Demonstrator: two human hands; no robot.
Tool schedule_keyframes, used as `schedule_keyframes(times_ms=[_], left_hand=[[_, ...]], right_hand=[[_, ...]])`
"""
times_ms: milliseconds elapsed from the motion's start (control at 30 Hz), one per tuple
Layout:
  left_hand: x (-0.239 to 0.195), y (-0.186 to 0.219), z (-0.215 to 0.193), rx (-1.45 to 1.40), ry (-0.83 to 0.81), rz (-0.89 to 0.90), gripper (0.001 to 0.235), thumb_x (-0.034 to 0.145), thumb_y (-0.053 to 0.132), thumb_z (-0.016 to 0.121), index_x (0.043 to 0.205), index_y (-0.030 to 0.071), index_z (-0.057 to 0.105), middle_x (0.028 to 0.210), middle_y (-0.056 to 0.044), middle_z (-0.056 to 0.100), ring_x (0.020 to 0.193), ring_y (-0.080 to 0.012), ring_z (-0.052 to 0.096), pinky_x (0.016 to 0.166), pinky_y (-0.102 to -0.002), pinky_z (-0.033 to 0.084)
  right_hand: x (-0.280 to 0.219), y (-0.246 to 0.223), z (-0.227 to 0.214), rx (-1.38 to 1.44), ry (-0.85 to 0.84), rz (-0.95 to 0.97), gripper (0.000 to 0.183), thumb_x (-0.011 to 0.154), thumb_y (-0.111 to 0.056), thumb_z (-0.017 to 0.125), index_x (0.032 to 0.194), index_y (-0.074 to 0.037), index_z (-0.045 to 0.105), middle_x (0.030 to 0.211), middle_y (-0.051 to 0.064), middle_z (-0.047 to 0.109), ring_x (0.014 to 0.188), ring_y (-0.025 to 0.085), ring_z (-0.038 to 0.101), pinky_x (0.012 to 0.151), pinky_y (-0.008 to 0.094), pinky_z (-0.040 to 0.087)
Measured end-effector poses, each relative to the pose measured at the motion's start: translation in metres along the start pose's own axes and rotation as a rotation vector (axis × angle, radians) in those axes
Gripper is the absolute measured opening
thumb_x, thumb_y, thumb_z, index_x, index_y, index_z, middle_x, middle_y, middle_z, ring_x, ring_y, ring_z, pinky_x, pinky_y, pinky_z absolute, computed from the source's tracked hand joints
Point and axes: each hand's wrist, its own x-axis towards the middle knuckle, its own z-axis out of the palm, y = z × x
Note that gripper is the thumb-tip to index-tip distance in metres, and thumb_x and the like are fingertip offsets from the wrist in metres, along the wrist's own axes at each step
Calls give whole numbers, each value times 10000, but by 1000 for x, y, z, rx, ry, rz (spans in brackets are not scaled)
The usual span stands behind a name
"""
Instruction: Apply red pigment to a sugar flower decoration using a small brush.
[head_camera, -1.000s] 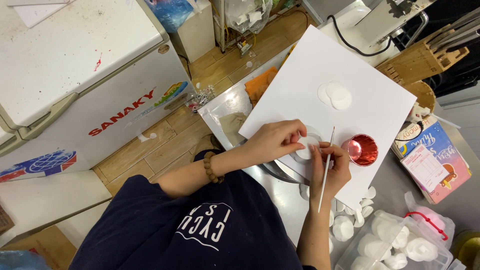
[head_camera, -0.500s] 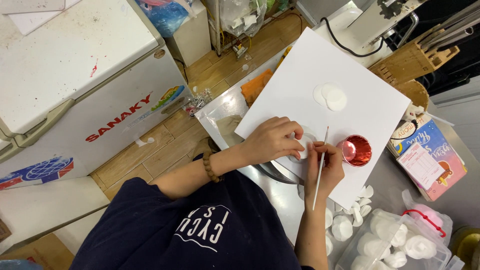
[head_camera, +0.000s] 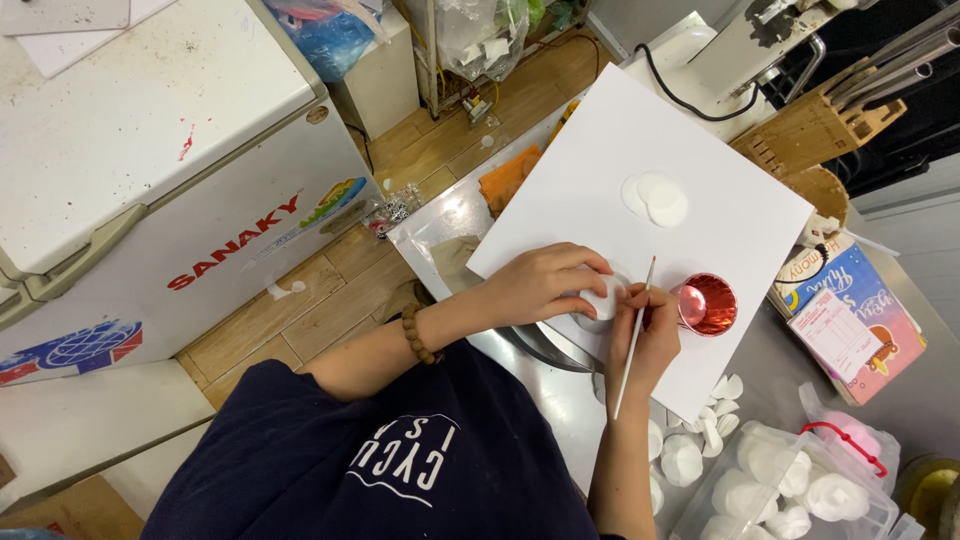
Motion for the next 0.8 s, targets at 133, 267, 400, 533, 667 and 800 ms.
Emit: schedule_keyframes(times_ms=[133, 267, 400, 533, 667, 800], left_hand=[[2, 9, -5, 11, 54, 68, 214, 851, 223, 807, 988, 77, 732, 1256, -33, 649, 1143, -205, 662, 967, -340, 560], [3, 9, -5, 81, 72, 97, 204, 812, 224, 819, 879, 57, 722, 1302, -38, 630, 1140, -198, 652, 967, -342, 549], [7, 5, -8, 159, 11, 72, 179, 784, 224, 826, 827, 74, 736, 1328, -11, 630, 1180, -195, 592, 998, -351, 515], [14, -1, -13, 239, -33, 79, 180, 754, 258, 821, 778, 98, 743, 1336, -9, 623, 1263, -224, 536, 1009, -399, 468], [19, -15, -22, 162, -146, 183, 172, 781, 324, 796, 795, 153, 781, 1366, -22, 601, 1339, -270, 471, 1045, -451, 410], [20, -16, -19, 163, -192, 197, 120, 805, 312, 779, 812, 196, 808, 1347, 29, 627, 1355, -251, 468, 1073, -445, 396]], right_hand=[[0, -6, 0, 1, -4, 14, 180, 1032, 1, 672, 995, -26, 498, 971, 62, 648, 847, 102, 573, 777, 240, 502], [-1, -13, -5, -46, 0, -22, 217, 980, 3, 728, 967, -25, 513, 994, 69, 657, 802, 121, 553, 738, 249, 480], [-9, -15, -16, -73, -61, -147, 237, 911, 21, 775, 918, -28, 544, 989, 78, 670, 862, 158, 605, 787, 273, 479], [-12, -11, -20, 16, -125, -88, 223, 902, 43, 758, 902, -37, 550, 964, 76, 628, 937, 165, 671, 831, 280, 491], [-7, -14, -21, -72, -145, -72, 230, 881, 85, 759, 876, -28, 558, 934, 56, 630, 934, 191, 680, 827, 297, 515], [-3, -6, -23, -42, -196, -59, 221, 865, 127, 707, 866, -27, 549, 948, 60, 546, 969, 190, 734, 827, 288, 581]])
